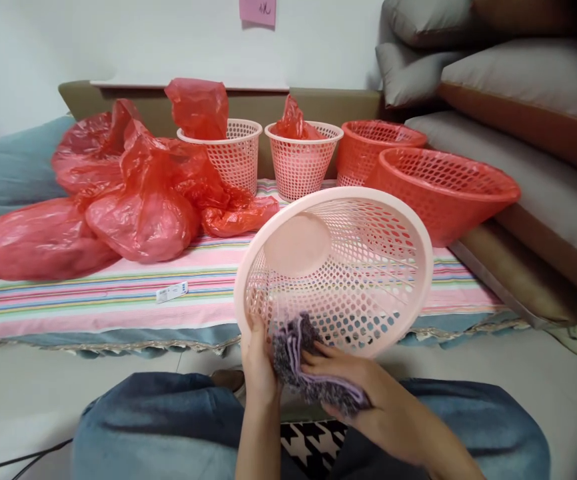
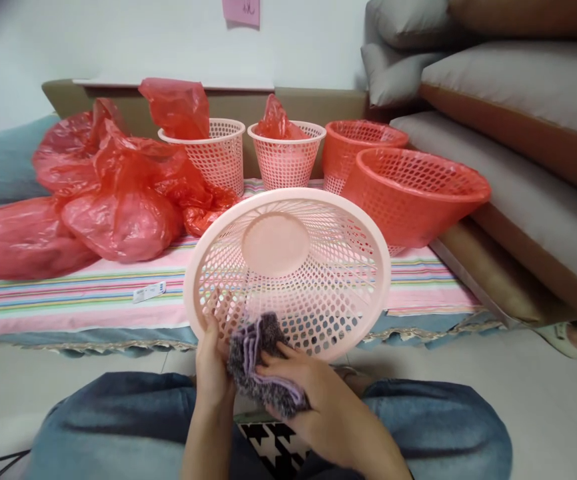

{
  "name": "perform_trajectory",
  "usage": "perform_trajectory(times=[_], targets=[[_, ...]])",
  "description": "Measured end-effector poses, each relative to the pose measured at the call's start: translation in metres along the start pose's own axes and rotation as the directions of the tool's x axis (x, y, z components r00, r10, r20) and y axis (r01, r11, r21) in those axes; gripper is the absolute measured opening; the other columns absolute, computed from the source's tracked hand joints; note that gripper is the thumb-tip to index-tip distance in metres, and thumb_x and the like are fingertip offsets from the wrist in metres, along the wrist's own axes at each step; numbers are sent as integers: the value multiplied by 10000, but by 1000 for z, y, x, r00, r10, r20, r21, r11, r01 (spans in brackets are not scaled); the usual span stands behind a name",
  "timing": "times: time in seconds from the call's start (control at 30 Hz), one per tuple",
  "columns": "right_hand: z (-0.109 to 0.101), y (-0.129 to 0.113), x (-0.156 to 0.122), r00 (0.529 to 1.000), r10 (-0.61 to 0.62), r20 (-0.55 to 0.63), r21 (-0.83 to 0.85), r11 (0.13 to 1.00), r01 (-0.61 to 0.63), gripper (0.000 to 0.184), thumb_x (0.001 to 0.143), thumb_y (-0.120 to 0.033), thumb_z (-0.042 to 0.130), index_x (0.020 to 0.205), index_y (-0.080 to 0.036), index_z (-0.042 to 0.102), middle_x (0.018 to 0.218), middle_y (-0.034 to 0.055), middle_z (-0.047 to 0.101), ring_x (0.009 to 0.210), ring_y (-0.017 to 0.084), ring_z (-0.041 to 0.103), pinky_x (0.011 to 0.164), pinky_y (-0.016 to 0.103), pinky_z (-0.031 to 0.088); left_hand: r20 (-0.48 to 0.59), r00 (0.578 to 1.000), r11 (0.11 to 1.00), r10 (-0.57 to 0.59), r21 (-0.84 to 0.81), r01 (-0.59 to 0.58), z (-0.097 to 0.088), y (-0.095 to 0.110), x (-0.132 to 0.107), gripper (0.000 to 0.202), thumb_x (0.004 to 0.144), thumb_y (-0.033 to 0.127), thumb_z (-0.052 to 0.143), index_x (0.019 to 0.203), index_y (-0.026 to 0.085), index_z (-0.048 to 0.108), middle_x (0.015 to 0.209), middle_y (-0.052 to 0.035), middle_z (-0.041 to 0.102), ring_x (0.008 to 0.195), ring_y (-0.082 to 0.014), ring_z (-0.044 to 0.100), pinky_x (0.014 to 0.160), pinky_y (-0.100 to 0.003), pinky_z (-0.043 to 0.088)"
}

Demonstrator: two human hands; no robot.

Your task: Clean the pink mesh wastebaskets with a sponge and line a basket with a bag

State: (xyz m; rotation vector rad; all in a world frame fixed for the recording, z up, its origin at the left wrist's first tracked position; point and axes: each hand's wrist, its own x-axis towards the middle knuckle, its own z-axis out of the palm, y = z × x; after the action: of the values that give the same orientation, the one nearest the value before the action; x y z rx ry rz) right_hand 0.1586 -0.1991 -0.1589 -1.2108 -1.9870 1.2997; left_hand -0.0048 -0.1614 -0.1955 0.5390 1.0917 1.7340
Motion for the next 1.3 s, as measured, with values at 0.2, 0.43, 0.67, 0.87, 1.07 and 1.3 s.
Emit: perform_trajectory(times=[0.2, 0.43, 0.67, 0.87, 1.07, 1.3], targets=[[-19, -1, -1, 972, 89, -219, 79, 994, -74, 352, 811, -404, 640, 1138, -303, 722, 1211, 43, 702, 1177, 276, 623, 1076, 470, 452, 65, 997, 999, -38, -24, 40, -3, -8, 4, 613, 825, 516, 662, 1382, 298, 528, 1520, -47, 452, 1408, -260, 399, 1178, -403, 299], [-44, 29, 119, 868, 26, -496, -238, 957, -165, 426, 919, -309, 462, 1298, -154, 579, 1234, 91, 683, 1135, 231, 631, 975, 349, 487, 108, 985, 984, -135, 130, 120, -14, -25, 5, 672, 770, 629, 662, 1333, 274, 574, 1458, -86, 522, 1355, -316, 463, 1078, -480, 424], [6, 70, 167, 947, 91, -307, -479, 845, -237, 487, 790, -140, 563, 1274, -117, 606, 1276, 164, 639, 1229, 340, 532, 1051, 434, 393, 34, 989, 988, -145, -53, 147, -7, -29, -6, 673, 741, 578, 724, 1318, 261, 585, 1465, -86, 518, 1368, -306, 452, 1121, -437, 384], [17, 74, 166, 960, 111, -255, -589, 770, -246, 529, 806, -174, 537, 1332, -121, 556, 1346, 173, 576, 1312, 395, 413, 1092, 518, 305, 0, 990, 971, -141, -193, 138, -16, -32, -2, 633, 808, 484, 693, 1374, 250, 530, 1451, -93, 533, 1344, -280, 486, 1115, -418, 399], [17, 80, 180, 950, 148, -276, -581, 761, -288, 502, 830, -162, 496, 1328, -143, 559, 1353, 157, 571, 1265, 348, 467, 1076, 456, 344, -8, 999, 994, -35, 101, 36, -40, -50, 14, 582, 847, 548, 621, 1298, 180, 603, 1388, -128, 587, 1316, -273, 518, 1121, -415, 379], [13, 100, 193, 940, 91, -329, -508, 822, -258, 478, 841, -217, 562, 1314, -150, 568, 1416, 162, 524, 1321, 336, 438, 1109, 475, 329, 97, 995, 927, -8, 375, -29, -50, -47, 27, 560, 752, 545, 712, 1154, 155, 695, 1217, -158, 692, 1177, -326, 619, 1069, -491, 416]])
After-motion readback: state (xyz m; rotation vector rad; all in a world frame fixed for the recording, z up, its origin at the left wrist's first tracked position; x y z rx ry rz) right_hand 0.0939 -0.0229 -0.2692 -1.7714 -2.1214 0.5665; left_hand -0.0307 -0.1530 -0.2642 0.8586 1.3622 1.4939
